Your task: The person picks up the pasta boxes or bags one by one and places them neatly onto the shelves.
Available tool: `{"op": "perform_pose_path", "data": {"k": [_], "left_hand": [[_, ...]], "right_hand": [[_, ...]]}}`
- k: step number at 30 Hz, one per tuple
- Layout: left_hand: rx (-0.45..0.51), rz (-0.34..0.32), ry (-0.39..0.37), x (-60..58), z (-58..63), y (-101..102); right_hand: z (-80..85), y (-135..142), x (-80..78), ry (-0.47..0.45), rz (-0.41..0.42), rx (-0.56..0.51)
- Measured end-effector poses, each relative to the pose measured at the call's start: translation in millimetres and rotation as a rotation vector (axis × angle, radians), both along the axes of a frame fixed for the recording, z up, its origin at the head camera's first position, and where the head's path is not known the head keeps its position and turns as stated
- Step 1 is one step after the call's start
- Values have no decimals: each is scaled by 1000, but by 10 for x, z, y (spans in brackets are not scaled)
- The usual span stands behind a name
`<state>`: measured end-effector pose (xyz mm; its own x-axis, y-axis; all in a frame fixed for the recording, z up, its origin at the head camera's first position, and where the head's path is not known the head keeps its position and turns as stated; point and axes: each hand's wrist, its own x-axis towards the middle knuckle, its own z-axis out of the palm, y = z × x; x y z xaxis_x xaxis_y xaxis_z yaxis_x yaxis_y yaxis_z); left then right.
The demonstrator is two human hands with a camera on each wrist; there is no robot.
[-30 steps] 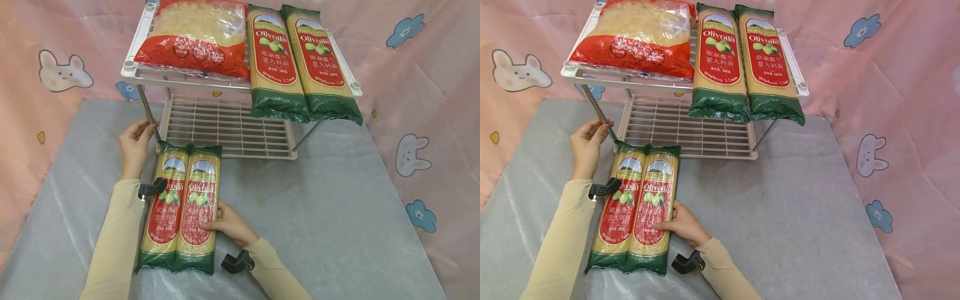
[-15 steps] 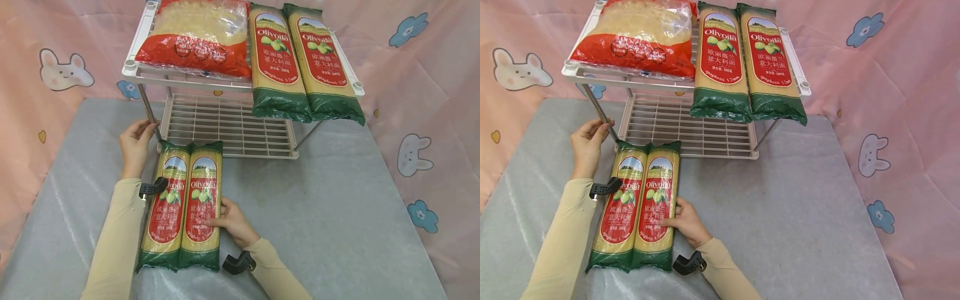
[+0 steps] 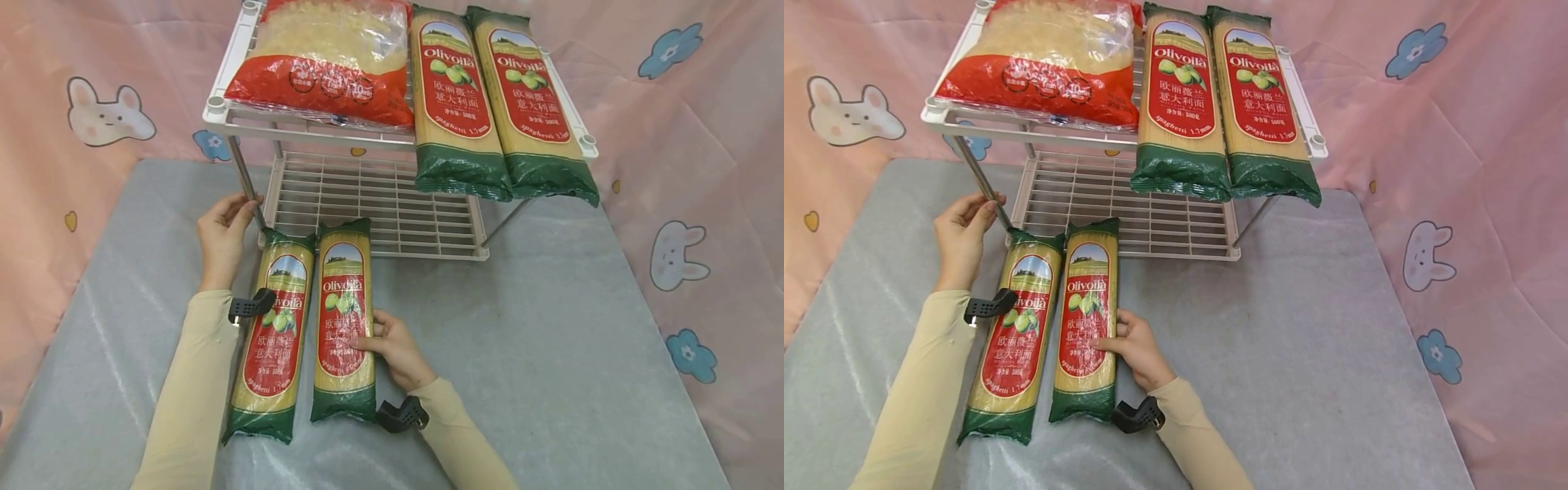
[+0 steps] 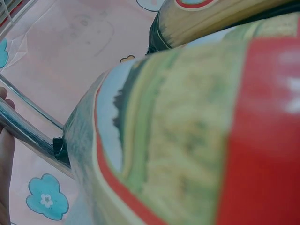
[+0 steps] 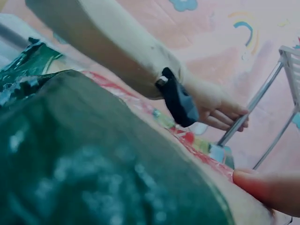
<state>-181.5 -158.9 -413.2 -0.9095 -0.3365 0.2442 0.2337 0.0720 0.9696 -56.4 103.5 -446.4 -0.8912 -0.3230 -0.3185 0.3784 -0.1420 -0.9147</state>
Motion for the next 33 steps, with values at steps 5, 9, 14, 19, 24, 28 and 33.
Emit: {"op": "perform_pose_path", "data": {"k": [5,9,14,19,24,28,33], "left_hand": [[-20,6,-8,-1,0,-1],[-26,4,-16,2,7,-1],[-8,3,-11,1,5,-2],[-4,0,-11,-7,-19,-13],[-22,-1,-17,-9,-29,-18],[-18,3,-7,-2,-14,-13],[-28,11,8,12,10,4]], "right_hand": [[67,51,-82,16,-3,13],[117,96,-152,21,-14,25],[159,144,-287,17,-15,56],[189,178,-481,19,3,103],[197,180,-686,28,5,171],[182,161,-847,57,13,219],[169,134,-1019,86,43,232]]}}
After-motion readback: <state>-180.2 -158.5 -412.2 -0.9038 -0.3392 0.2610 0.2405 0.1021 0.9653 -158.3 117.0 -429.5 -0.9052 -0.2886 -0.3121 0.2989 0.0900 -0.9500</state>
